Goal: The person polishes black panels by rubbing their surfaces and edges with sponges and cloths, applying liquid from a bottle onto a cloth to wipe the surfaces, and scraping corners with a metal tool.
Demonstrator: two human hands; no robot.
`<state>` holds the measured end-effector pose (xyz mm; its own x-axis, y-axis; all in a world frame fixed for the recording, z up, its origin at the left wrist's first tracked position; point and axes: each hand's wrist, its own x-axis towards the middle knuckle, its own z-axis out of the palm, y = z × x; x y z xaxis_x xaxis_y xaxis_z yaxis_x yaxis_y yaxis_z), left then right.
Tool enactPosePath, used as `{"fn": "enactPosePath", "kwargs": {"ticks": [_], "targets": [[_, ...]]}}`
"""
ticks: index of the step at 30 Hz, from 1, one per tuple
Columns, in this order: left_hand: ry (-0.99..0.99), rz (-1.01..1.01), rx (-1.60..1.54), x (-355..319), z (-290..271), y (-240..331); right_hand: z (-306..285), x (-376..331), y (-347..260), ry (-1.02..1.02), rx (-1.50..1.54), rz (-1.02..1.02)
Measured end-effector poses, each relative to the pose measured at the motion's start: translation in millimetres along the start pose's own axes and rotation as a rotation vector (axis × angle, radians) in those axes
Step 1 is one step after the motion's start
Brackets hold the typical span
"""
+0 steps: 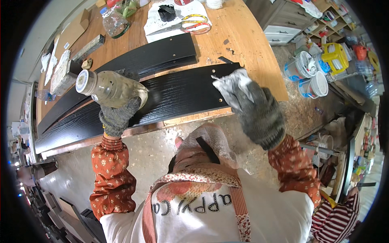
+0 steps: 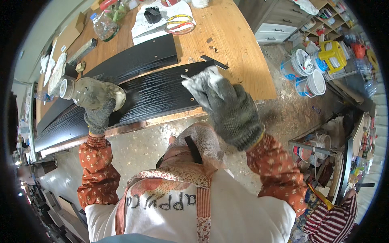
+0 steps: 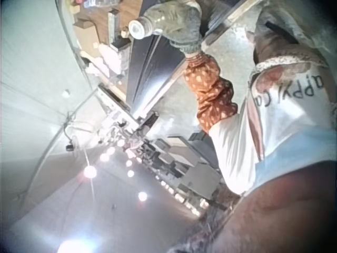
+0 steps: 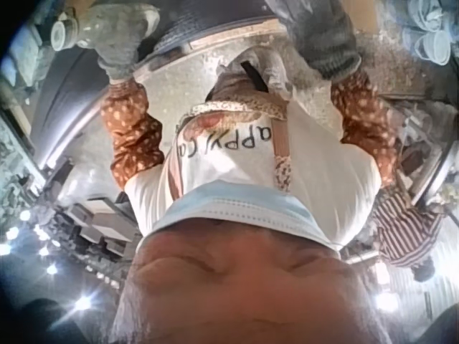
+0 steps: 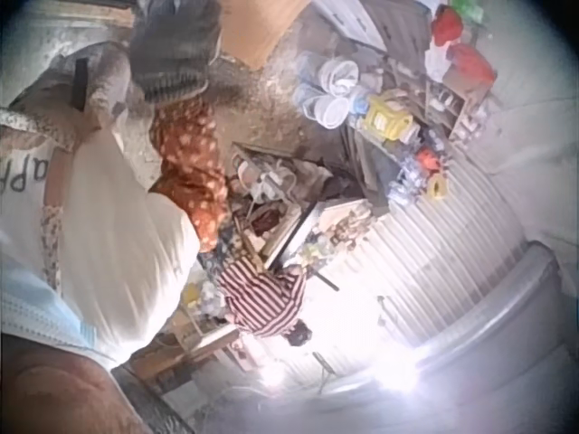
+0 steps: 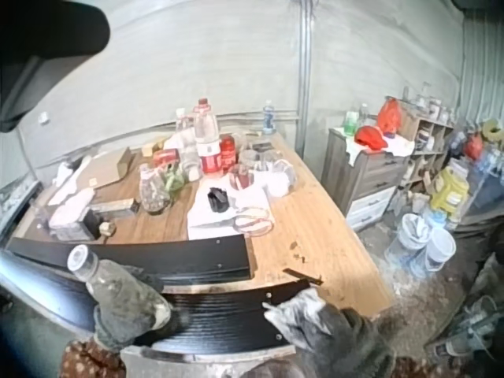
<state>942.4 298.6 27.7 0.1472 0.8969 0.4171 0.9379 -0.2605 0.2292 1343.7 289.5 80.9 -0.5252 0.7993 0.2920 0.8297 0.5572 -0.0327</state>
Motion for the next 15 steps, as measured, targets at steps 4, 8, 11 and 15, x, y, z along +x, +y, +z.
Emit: {"fn": "enactPosePath", "kwargs": {"ticks": [4, 8, 11, 15], "targets": [[-0.018, 0.056, -0.010, 11, -8, 12, -1, 17, 17, -0.069, 0.031, 0.010], [-0.081, -0.261, -0.340, 15, -15, 27, 14, 30, 5, 0.039, 0.901, 0.369], [0.009, -0.024, -0.016, 7, 9, -6, -5, 14, -9, -0.141, 1.464, 0.603], [0.029, 0.213, 0.063, 2, 11, -14, -2, 29, 11, 0.183, 0.071, -0.175]]}}
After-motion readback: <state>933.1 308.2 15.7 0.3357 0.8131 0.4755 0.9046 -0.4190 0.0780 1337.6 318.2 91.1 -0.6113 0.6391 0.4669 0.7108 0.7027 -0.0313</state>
